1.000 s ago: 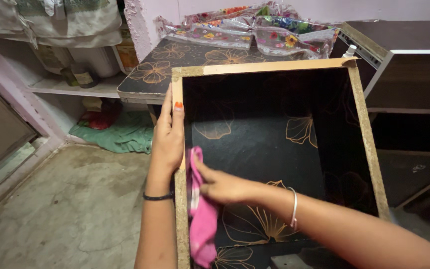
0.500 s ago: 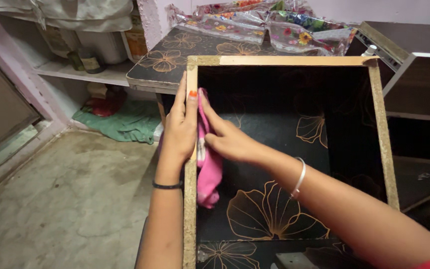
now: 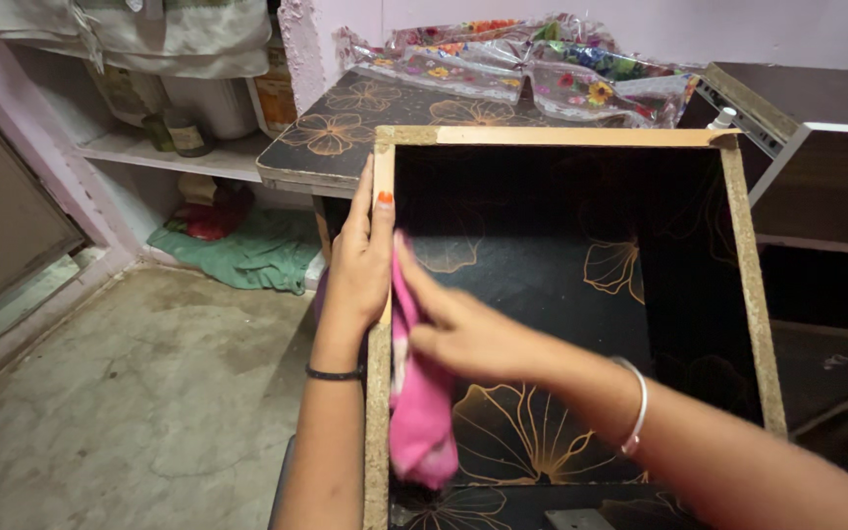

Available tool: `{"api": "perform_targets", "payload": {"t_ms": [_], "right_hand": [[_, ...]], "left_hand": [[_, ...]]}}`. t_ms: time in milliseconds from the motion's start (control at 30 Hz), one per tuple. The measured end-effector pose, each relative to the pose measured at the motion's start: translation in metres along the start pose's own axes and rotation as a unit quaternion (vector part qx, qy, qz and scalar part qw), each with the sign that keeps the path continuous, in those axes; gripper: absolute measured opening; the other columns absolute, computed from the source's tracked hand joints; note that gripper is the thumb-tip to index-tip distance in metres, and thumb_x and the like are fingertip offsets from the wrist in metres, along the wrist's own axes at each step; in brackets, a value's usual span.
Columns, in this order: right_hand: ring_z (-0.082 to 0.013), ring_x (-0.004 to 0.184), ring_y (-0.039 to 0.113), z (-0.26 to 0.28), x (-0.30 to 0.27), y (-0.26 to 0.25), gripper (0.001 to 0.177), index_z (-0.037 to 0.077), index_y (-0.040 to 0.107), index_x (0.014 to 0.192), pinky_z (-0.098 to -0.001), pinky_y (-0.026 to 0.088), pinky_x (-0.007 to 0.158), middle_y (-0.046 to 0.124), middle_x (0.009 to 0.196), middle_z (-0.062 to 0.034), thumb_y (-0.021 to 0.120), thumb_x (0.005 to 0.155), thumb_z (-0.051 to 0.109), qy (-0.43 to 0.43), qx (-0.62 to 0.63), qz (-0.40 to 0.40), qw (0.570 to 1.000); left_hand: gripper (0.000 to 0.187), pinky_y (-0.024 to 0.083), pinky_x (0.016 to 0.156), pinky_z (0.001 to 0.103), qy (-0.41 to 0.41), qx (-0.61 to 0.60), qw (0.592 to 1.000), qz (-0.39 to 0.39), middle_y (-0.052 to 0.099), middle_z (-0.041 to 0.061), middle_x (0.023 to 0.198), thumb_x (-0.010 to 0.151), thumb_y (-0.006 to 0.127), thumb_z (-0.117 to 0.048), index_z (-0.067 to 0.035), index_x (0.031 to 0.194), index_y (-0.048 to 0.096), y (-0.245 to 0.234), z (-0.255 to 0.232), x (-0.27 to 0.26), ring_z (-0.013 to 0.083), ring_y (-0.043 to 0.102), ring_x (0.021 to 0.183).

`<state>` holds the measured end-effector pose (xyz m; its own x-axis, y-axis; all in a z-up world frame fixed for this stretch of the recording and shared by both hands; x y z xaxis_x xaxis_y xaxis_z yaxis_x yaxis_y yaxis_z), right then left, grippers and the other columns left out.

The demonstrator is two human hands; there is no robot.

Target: The person cleans the interior and exterior of a black decorative box with a pink cloth. They then pick up a second, white-framed box, spray its interior with a cleaning solution, and wipe it down with the cloth.

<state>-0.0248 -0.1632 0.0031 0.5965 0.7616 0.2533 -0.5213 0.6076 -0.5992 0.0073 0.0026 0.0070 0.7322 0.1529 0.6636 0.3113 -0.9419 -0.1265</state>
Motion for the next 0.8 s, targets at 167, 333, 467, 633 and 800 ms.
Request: {"api": "perform_targets", "payload": {"t_ms": [167,333,467,633,800], "right_hand": [[-0.0308,0.129,0.05,-0.015,0.042,-0.02,0.1,0.014,-0.004,0.165,-0.0333,0.043,0.103,0.021,0.173,-0.016,0.051,0.082,0.001,0.003,0.014,-0.068,0.998],[-0.0302,0.116,0.065,-0.054,0.051,-0.001,0.104,0.013,-0.014,0.163,-0.0343,0.05,0.099,0.044,0.155,-0.0252,0.054,0.084,0.003,0.021,0.007,-0.054,0.998],[-0.0372,0.106,0.071,-0.038,0.02,0.031,0.104,0.004,-0.023,0.159,-0.0374,0.053,0.099,0.066,0.121,-0.0353,0.052,0.087,0.009,0.111,-0.043,0.028,0.993],[-0.0434,0.116,0.064,0.031,-0.022,0.039,0.102,-0.014,-0.025,0.151,-0.044,0.05,0.103,0.056,0.121,-0.0432,0.051,0.086,0.009,0.119,-0.094,0.12,0.981],[-0.0472,0.132,0.052,0.047,-0.026,0.031,0.101,-0.014,-0.025,0.15,-0.047,0.041,0.109,0.043,0.136,-0.0467,0.053,0.09,0.01,0.063,-0.073,0.105,0.99]], "left_hand": [[0.057,0.039,0.116,0.033,-0.022,-0.011,1.0,0.003,0.052,0.017,0.156,0.109,0.041,-0.034,-0.007,0.159,0.034,0.001,0.002,0.0,0.0254,0.049,0.146],[0.057,0.035,0.119,0.033,0.006,-0.019,1.0,0.004,0.045,0.017,0.161,0.111,0.042,-0.033,-0.005,0.16,0.033,0.001,0.003,0.0,0.0255,0.044,0.15],[0.056,0.035,0.119,0.033,0.012,-0.008,1.0,0.005,0.047,0.016,0.161,0.111,0.043,-0.033,-0.005,0.16,0.033,0.001,0.003,0.0,0.0243,0.045,0.149],[0.055,0.036,0.119,0.032,0.022,-0.013,1.0,0.006,0.049,0.016,0.16,0.112,0.043,-0.031,-0.005,0.16,0.033,0.0,-0.001,0.0,0.0241,0.046,0.149],[0.057,0.04,0.113,0.031,-0.033,-0.018,0.999,0.012,0.053,0.013,0.156,0.108,0.042,-0.032,-0.007,0.159,0.033,-0.001,-0.001,-0.001,0.0218,0.053,0.141]]}}
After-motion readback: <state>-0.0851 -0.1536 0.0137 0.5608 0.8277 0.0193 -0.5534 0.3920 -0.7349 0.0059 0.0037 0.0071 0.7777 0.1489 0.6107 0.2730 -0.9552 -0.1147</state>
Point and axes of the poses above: each hand's wrist, its own x-axis towards the middle knuckle, its own y-axis out of the palm, z = x × y, the point moved 1 cm from there along x, towards the middle knuckle
